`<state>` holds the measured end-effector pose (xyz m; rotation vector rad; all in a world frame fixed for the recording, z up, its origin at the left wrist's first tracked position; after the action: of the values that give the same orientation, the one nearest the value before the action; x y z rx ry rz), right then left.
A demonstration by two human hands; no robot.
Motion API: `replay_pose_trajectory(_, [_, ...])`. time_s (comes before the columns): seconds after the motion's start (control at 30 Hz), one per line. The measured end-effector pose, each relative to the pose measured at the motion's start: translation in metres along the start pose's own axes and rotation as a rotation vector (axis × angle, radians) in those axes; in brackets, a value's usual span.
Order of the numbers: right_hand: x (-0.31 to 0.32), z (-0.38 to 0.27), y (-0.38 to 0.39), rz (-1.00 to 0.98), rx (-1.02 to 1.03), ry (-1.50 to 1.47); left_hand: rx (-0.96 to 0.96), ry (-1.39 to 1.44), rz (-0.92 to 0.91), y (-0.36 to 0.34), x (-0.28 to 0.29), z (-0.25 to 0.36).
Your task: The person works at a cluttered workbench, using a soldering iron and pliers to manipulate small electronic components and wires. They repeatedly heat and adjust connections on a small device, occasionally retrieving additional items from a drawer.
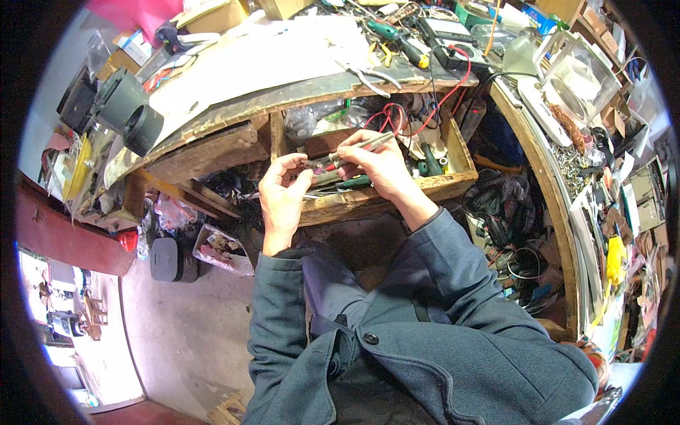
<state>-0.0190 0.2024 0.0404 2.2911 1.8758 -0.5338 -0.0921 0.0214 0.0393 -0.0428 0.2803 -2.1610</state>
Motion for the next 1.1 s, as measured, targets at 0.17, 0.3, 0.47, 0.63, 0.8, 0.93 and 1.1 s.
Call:
replay_pose_trajectory(0.17, [-0.0006, -0.0012, 0.0003, -0.001, 0.014, 0.005, -0.048, -0.029, 0.003, 0.0, 0.0005, 0.0011])
replay_pose_trajectory(0.3, [-0.0021, -0.0019, 0.0006, -0.006, 0.014, 0.003, -0.031, -0.039, 0.002, -0.0002, 0.002, -0.003])
replay_pose_trajectory(0.47, [-0.0015, -0.0012, 0.0003, -0.011, 0.008, 0.0, -0.043, -0.044, 0.012, -0.0005, 0.0025, -0.0024])
replay_pose_trajectory(0.63, [-0.0017, 0.0001, -0.0004, -0.021, 0.016, -0.018, -0.04, -0.041, 0.014, -0.0005, 0.0031, -0.0032])
replay_pose_trajectory(0.8, [-0.0028, -0.0018, 0.0006, -0.038, 0.042, -0.03, -0.034, 0.033, 0.006, 0.0003, 0.0005, 0.0003])
replay_pose_trajectory(0.93, [-0.0037, -0.0052, 0.0023, -0.039, 0.079, 0.007, -0.008, 0.132, -0.008, -0.0014, -0.0023, 0.0037])
replay_pose_trajectory(1.1, [-0.0053, -0.007, 0.0033, -0.035, 0.1, 0.094, -0.023, 0.046, -0.019, -0.0023, 0.0008, 0.0])
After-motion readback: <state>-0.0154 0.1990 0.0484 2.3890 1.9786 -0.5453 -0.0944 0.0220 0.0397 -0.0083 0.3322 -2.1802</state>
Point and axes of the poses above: each hand's wrist, its own y-axis away from the middle knuckle, its own x-axis out of the back of the hand, z = x × y, the point moved 9 cm from there along -y, towards the middle knuckle, and after that the axes turned 8 degrees about -z, right-handed, at the moved point
